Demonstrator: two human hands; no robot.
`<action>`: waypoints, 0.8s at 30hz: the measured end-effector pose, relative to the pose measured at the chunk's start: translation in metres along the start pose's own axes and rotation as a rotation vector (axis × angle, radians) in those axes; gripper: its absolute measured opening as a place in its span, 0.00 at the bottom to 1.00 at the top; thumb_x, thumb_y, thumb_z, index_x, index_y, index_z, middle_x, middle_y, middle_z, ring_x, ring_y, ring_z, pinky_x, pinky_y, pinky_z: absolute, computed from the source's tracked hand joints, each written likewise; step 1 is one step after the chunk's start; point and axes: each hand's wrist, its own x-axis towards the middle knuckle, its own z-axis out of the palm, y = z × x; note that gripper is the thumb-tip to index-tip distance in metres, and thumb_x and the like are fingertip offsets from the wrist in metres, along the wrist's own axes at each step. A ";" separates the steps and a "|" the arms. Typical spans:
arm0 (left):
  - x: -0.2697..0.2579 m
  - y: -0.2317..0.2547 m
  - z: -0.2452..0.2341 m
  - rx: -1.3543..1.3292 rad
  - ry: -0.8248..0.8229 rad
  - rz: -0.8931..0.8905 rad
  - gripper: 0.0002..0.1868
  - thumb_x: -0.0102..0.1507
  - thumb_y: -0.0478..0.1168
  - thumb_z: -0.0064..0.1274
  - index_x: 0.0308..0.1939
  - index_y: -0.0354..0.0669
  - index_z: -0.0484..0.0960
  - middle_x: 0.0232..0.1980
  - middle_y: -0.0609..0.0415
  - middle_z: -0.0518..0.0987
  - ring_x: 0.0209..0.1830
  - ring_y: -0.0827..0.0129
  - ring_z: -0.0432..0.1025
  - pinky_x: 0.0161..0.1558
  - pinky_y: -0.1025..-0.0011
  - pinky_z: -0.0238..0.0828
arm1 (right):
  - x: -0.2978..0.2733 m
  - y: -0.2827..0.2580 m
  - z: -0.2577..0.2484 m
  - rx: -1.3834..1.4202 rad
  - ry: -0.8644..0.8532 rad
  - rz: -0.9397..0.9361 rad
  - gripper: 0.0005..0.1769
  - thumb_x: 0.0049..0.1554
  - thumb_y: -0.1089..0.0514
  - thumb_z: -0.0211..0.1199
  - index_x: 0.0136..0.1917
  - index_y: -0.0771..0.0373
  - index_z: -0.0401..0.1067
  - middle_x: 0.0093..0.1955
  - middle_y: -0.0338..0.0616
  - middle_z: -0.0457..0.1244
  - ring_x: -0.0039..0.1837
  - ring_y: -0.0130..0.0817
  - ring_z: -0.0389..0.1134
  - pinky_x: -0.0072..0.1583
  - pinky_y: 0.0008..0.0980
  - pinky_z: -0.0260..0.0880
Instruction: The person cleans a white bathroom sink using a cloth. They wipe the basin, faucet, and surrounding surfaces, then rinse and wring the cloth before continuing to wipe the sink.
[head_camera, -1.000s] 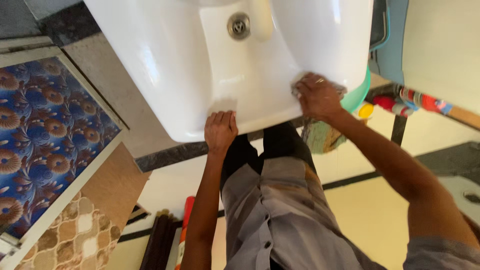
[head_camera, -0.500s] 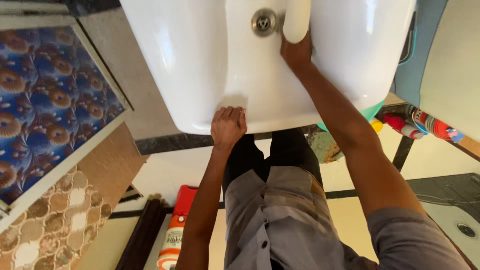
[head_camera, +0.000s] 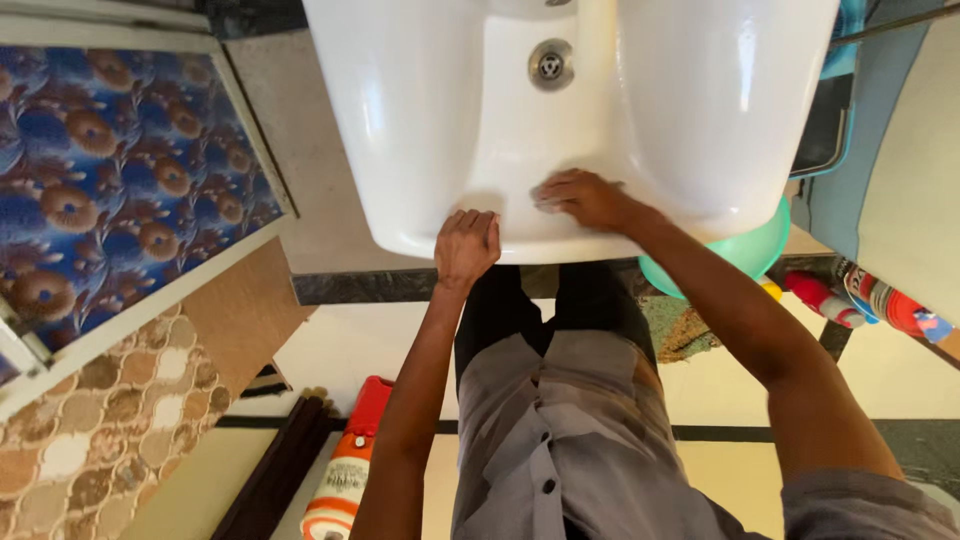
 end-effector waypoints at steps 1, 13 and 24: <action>-0.004 -0.006 0.003 -0.014 -0.014 -0.017 0.07 0.67 0.37 0.56 0.39 0.36 0.86 0.35 0.47 0.81 0.36 0.54 0.73 0.44 0.61 0.72 | -0.009 -0.003 -0.008 -0.079 -0.058 0.066 0.14 0.63 0.59 0.60 0.61 0.53 0.78 0.68 0.34 0.67 0.72 0.35 0.65 0.76 0.44 0.57; -0.030 -0.106 -0.040 -0.027 0.325 -0.408 0.31 0.78 0.55 0.32 0.78 0.38 0.60 0.80 0.36 0.58 0.82 0.44 0.50 0.79 0.45 0.46 | 0.018 -0.092 0.088 -0.565 0.450 0.220 0.15 0.58 0.61 0.59 0.58 0.59 0.76 0.54 0.48 0.71 0.55 0.47 0.72 0.57 0.52 0.67; -0.013 -0.167 -0.064 -0.863 0.246 -0.324 0.25 0.78 0.46 0.40 0.77 0.40 0.66 0.80 0.43 0.62 0.82 0.54 0.56 0.79 0.61 0.53 | 0.176 -0.201 0.232 -0.310 0.966 0.022 0.17 0.62 0.69 0.60 0.64 0.62 0.74 0.70 0.52 0.60 0.77 0.53 0.57 0.76 0.55 0.57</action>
